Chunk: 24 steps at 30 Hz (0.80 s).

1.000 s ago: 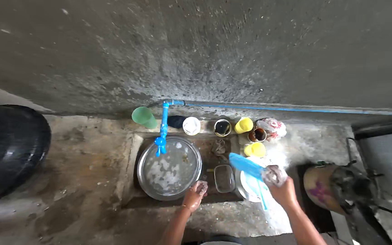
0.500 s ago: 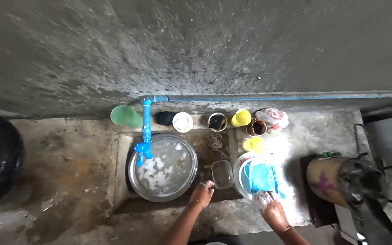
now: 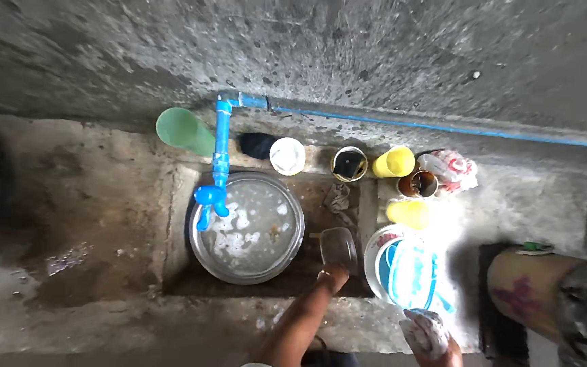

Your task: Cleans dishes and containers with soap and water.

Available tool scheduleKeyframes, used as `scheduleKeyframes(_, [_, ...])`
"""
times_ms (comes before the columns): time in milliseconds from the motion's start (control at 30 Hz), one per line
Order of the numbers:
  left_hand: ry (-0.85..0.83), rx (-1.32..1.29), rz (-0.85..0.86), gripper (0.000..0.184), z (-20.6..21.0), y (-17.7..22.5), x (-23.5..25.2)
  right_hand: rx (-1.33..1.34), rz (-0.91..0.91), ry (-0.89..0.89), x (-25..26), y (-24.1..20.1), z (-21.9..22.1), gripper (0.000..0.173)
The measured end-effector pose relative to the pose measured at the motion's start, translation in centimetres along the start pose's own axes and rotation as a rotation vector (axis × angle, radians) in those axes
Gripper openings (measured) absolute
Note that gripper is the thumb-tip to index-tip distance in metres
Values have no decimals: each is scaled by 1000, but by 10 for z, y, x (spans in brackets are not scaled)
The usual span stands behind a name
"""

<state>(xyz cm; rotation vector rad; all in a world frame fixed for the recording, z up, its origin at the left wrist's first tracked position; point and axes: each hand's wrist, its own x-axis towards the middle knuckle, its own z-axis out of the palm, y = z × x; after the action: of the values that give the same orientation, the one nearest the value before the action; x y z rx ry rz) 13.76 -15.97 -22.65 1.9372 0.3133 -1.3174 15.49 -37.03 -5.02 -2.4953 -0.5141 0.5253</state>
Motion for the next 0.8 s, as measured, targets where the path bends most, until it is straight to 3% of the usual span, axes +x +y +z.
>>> scheduleKeyframes(33, [-24, 83, 48, 30, -6, 1, -11, 28, -25, -3, 2, -5, 2, 34])
scheduleKeyframes(100, [67, -16, 63, 35, -20, -3, -37, 96, -82, -6, 16, -17, 5, 33])
scheduleKeyframes(167, [240, -256, 88, 44, -34, -16, -72, 190, -98, 1, 38, -30, 12, 33])
scheduleKeyframes(267, [598, -732, 220, 37, -40, -53, -116, 317, -122, -10, 81, -51, 22, 36])
scheduleKeyframes(333, [817, -1077, 152, 39, -44, -75, -141, 349, -160, -29, 110, -72, 25, 37])
scheduleKeyframes(400, [1031, -1325, -50, 44, -54, -103, -152, 358, -196, -60, 138, -88, 31, 37])
scheduleKeyframes(500, [1212, -1376, -205, 53, -70, -149, -166, 357, -193, -103, 178, -102, 43, 42])
scheduleKeyframes(567, [1327, -1152, -147, 48, -78, -168, -169, 435, -93, -93, 205, -110, 50, 55])
scheduleKeyframes(633, [1291, -829, -73, 38, -86, -178, -164, 551, 67, -48, 233, -124, 54, 61])
scheduleKeyframes(700, [1059, -572, -102, 39, -93, -180, -155, 559, 128, -46, 261, -140, 55, 58])
scheduleKeyframes(800, [706, -286, -259, 42, -96, -188, -122, 475, 58, -162, 299, -162, 67, 50])
